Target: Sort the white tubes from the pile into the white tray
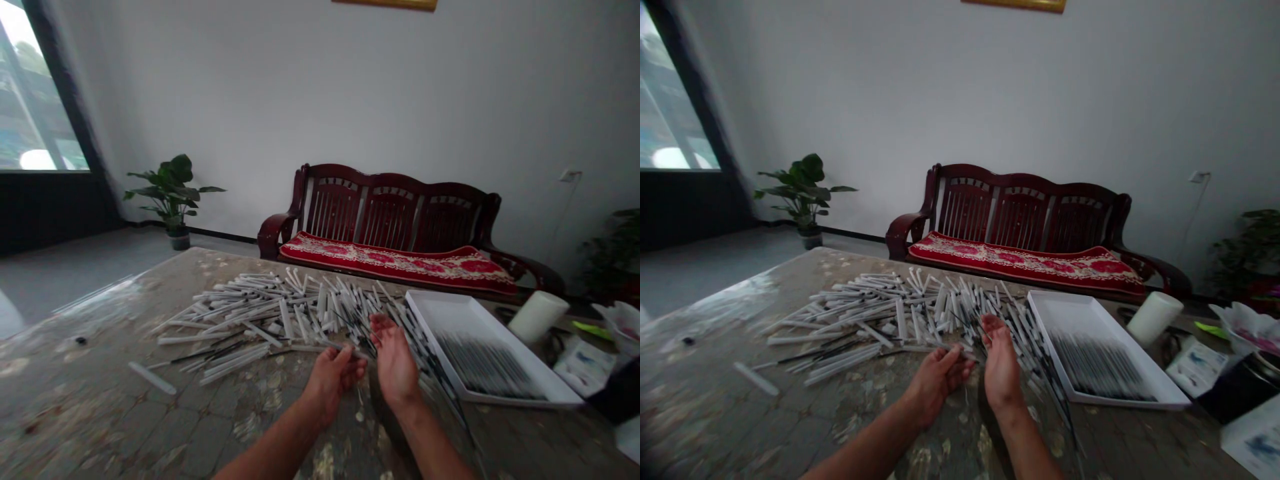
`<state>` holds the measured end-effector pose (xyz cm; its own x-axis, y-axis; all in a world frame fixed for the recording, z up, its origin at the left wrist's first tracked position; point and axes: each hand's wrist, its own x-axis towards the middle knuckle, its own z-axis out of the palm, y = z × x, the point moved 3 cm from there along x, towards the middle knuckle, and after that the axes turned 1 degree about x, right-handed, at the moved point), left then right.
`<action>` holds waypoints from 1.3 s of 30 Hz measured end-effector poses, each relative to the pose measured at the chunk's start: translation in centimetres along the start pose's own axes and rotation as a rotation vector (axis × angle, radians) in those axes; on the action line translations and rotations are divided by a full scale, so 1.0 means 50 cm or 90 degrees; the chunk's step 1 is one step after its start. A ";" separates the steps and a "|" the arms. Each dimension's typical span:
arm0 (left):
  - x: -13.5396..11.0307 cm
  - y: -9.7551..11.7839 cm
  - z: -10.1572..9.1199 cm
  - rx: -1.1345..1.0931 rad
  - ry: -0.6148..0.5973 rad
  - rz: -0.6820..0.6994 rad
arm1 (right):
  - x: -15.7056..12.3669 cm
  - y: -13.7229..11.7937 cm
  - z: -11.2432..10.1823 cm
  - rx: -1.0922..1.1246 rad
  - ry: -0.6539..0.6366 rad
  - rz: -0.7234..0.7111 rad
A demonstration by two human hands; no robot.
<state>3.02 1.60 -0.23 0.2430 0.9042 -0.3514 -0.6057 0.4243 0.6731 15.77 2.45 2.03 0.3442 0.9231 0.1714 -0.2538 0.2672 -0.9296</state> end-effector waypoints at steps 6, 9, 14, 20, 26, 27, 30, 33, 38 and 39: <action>0.030 0.057 -0.029 -0.041 0.118 0.119 | 0.056 -0.005 -0.042 -0.480 -0.067 -0.034; 0.036 0.063 -0.038 -0.046 0.154 0.135 | 0.056 -0.007 0.002 -0.704 -0.203 -0.119; 0.047 0.065 -0.044 -0.054 0.159 0.148 | 0.056 0.010 0.073 -0.970 -0.309 -0.170; 0.063 0.074 -0.050 -0.050 0.142 0.156 | 0.076 0.029 0.094 -1.053 -0.299 -0.160; 0.055 0.073 -0.048 -0.062 0.112 0.130 | 0.053 -0.002 0.064 -0.841 -0.218 -0.164; 0.052 0.070 -0.046 -0.066 0.104 0.128 | 0.044 -0.004 0.052 -0.740 -0.196 -0.131; 0.044 0.057 -0.036 -0.076 0.072 0.112 | 0.017 0.004 0.018 -0.469 -0.147 -0.015; 0.034 0.041 -0.025 -0.079 0.063 0.081 | -0.004 0.014 -0.001 -0.314 -0.109 0.025; 0.026 0.035 -0.021 -0.075 0.062 0.068 | -0.010 0.021 -0.008 -0.220 -0.026 0.038; 0.027 0.036 -0.023 -0.074 0.061 0.070 | -0.010 0.022 -0.007 -0.211 -0.024 0.041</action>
<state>1.40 3.52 -0.25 0.1007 0.9333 -0.3446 -0.7098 0.3101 0.6325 15.62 2.20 0.81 0.3019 0.9463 0.1157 0.0368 0.1097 -0.9933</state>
